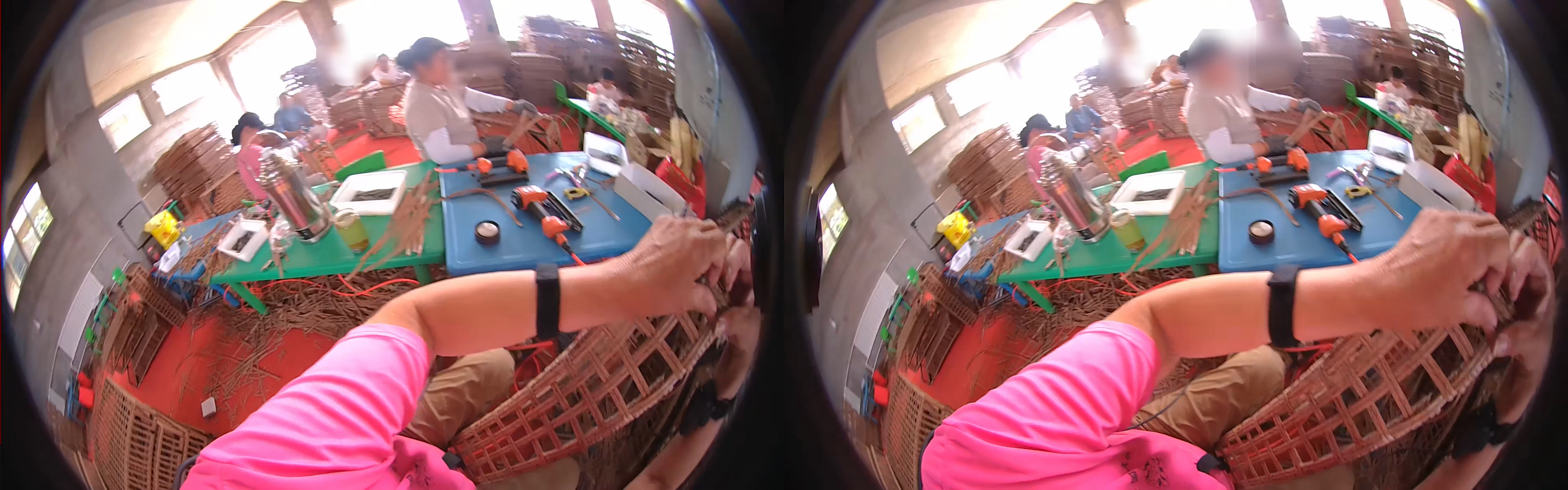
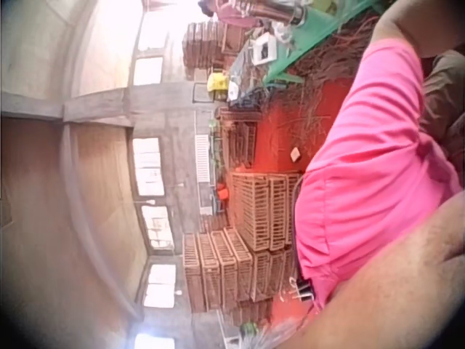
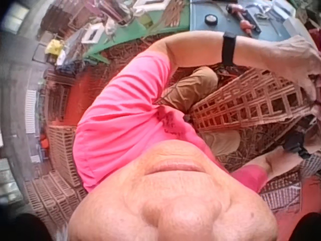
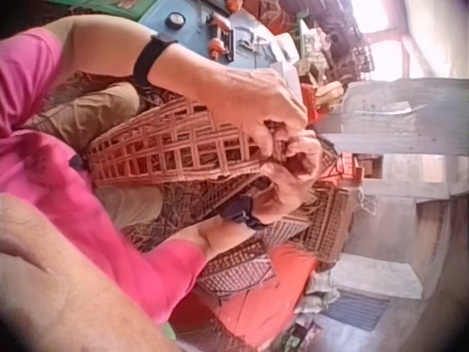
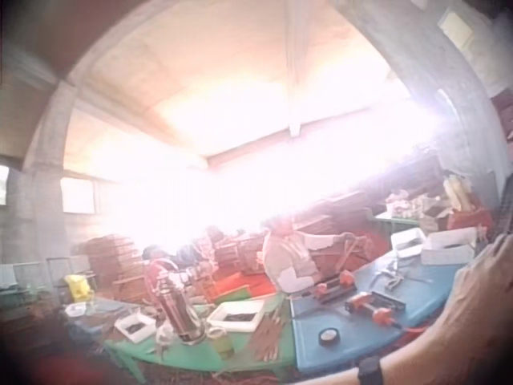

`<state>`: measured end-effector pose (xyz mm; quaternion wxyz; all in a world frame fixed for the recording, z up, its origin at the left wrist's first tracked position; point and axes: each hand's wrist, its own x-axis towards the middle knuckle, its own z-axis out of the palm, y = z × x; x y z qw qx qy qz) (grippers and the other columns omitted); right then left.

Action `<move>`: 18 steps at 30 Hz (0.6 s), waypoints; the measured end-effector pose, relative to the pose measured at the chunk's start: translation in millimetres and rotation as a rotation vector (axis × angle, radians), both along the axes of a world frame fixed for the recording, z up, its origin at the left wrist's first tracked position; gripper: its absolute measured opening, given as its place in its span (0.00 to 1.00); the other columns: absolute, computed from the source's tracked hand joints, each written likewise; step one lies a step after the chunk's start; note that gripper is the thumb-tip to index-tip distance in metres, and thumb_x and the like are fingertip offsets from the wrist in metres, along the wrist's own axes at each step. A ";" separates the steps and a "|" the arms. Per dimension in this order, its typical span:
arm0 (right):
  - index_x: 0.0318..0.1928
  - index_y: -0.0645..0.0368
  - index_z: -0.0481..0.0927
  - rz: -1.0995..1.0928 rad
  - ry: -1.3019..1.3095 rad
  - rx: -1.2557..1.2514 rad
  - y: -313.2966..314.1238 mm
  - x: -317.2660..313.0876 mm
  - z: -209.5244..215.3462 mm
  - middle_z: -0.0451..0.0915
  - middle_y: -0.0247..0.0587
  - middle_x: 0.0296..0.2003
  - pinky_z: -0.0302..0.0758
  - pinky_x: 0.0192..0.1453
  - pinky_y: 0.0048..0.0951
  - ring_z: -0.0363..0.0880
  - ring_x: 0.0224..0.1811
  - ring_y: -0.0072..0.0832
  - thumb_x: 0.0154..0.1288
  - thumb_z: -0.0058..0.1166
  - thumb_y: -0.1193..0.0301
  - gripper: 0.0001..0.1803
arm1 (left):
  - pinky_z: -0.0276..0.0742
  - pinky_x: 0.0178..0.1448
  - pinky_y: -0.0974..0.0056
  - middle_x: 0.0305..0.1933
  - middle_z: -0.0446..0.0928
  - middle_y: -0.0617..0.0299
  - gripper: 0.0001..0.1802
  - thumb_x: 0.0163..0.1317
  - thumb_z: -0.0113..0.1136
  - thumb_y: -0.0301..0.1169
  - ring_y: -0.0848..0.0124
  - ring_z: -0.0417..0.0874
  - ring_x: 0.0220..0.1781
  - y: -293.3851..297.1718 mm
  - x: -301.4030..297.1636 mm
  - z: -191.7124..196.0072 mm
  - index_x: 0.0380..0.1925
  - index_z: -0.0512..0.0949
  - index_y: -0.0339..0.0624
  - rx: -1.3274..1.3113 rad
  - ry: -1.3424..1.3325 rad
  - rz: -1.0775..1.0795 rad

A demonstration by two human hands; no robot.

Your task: Assembling a bamboo furniture frame using a pneumatic nail gun in a workshop.

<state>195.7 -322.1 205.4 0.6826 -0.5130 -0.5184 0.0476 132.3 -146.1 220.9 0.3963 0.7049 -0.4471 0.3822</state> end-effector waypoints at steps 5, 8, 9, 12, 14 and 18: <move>0.35 0.51 0.67 -0.070 0.017 -0.014 -23.0 -13.6 -2.9 0.71 0.32 0.37 0.70 0.49 0.26 0.71 0.43 0.24 0.34 0.83 0.65 0.34 | 0.74 0.40 0.52 0.27 0.77 0.60 0.19 0.38 0.75 0.39 0.55 0.81 0.35 10.2 -4.0 2.7 0.25 0.75 0.43 0.026 0.022 0.024; 0.32 0.49 0.65 -0.056 -0.008 0.105 -18.1 -24.1 -3.0 0.69 0.32 0.34 0.69 0.47 0.28 0.69 0.39 0.25 0.34 0.82 0.67 0.33 | 0.73 0.40 0.51 0.28 0.76 0.59 0.20 0.39 0.75 0.39 0.55 0.81 0.37 5.3 -11.8 5.8 0.25 0.74 0.43 0.052 0.044 0.033; 0.31 0.49 0.65 -0.023 0.005 0.088 -18.9 -22.5 -3.4 0.67 0.31 0.32 0.69 0.47 0.29 0.69 0.38 0.26 0.34 0.80 0.68 0.31 | 0.72 0.40 0.51 0.29 0.76 0.59 0.20 0.39 0.75 0.39 0.55 0.80 0.37 5.0 -11.4 2.7 0.26 0.73 0.43 0.034 0.033 0.022; 0.31 0.49 0.65 -0.060 0.068 0.084 -16.6 -31.7 -0.2 0.67 0.31 0.32 0.70 0.46 0.27 0.69 0.39 0.25 0.34 0.80 0.69 0.31 | 0.72 0.42 0.52 0.31 0.75 0.59 0.21 0.42 0.75 0.38 0.55 0.80 0.39 8.0 -11.3 0.7 0.27 0.72 0.43 0.038 0.030 -0.006; 0.31 0.49 0.65 -0.043 0.110 0.084 -15.7 -33.4 0.6 0.67 0.31 0.32 0.70 0.44 0.25 0.69 0.38 0.25 0.33 0.81 0.71 0.32 | 0.73 0.42 0.52 0.31 0.75 0.60 0.21 0.42 0.75 0.37 0.54 0.80 0.39 9.3 -11.9 0.9 0.29 0.72 0.43 0.035 0.000 -0.004; 0.32 0.50 0.65 -0.024 0.117 0.082 -22.0 -29.3 1.1 0.67 0.32 0.33 0.71 0.44 0.24 0.69 0.38 0.24 0.32 0.82 0.74 0.34 | 0.74 0.43 0.52 0.32 0.74 0.60 0.21 0.42 0.75 0.35 0.55 0.79 0.39 8.0 -11.2 -2.5 0.31 0.72 0.44 -0.008 -0.054 0.005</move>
